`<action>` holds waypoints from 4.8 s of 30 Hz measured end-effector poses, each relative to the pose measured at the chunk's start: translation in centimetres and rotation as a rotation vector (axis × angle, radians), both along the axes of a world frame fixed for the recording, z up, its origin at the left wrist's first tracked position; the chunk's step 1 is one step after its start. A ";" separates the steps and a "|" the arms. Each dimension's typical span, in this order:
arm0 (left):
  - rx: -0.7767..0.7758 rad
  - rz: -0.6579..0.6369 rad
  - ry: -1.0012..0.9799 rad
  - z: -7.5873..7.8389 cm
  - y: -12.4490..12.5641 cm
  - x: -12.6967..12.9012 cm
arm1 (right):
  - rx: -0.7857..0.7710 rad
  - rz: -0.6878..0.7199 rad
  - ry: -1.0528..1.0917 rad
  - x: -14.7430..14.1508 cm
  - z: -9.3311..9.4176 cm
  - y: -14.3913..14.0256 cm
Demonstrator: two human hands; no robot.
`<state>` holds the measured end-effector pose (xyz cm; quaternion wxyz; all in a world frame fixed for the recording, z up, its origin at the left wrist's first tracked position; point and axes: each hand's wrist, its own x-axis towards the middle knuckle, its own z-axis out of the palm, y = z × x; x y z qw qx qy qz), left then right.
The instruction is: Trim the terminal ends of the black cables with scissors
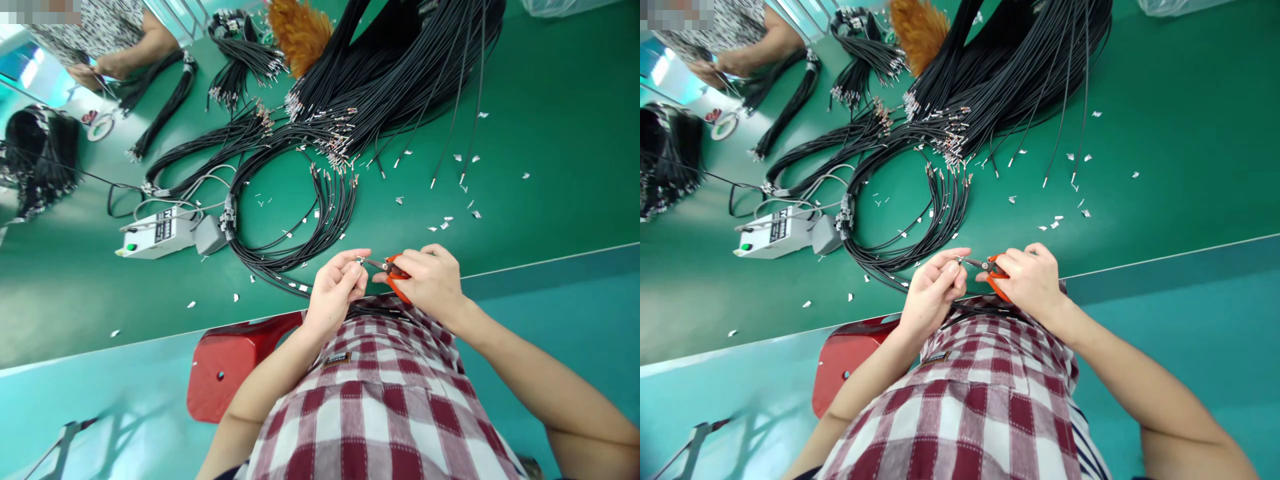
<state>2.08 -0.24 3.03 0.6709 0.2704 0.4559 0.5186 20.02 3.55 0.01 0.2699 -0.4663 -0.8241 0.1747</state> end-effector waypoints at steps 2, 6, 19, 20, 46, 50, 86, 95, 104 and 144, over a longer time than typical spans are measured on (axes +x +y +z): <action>0.006 0.010 0.022 -0.1 0.1 0.0 | -0.216 0.042 0.187 0.1 0.4 0.3; 0.034 0.002 0.056 -0.1 0.1 0.1 | -0.825 0.036 0.805 1.0 1.1 2.4; 0.062 0.014 0.177 0.4 -0.3 0.4 | 0.213 0.051 -0.291 2.0 2.9 1.0; 0.060 0.018 0.187 0.5 -0.3 0.5 | 0.218 0.065 -0.318 2.0 3.1 1.1; 0.086 0.006 0.233 0.1 -0.5 0.5 | 0.114 0.186 -0.446 2.5 5.0 1.7; 0.084 0.019 0.216 0.0 -0.3 0.3 | -0.300 0.095 -0.088 2.9 4.7 2.3; 0.471 -0.444 0.848 -3.1 -0.3 0.6 | -0.847 -0.091 0.873 2.7 0.3 1.4; 0.422 -0.262 0.699 -0.9 -0.6 1.0 | -1.073 0.104 1.138 0.7 -0.2 0.1; 0.221 -0.033 0.501 -1.6 -0.8 1.3 | -1.202 0.004 1.285 -1.3 -2.0 -2.4; 0.205 -0.088 0.522 -0.3 -1.5 1.0 | -0.943 -0.046 1.272 -1.9 -0.8 -1.3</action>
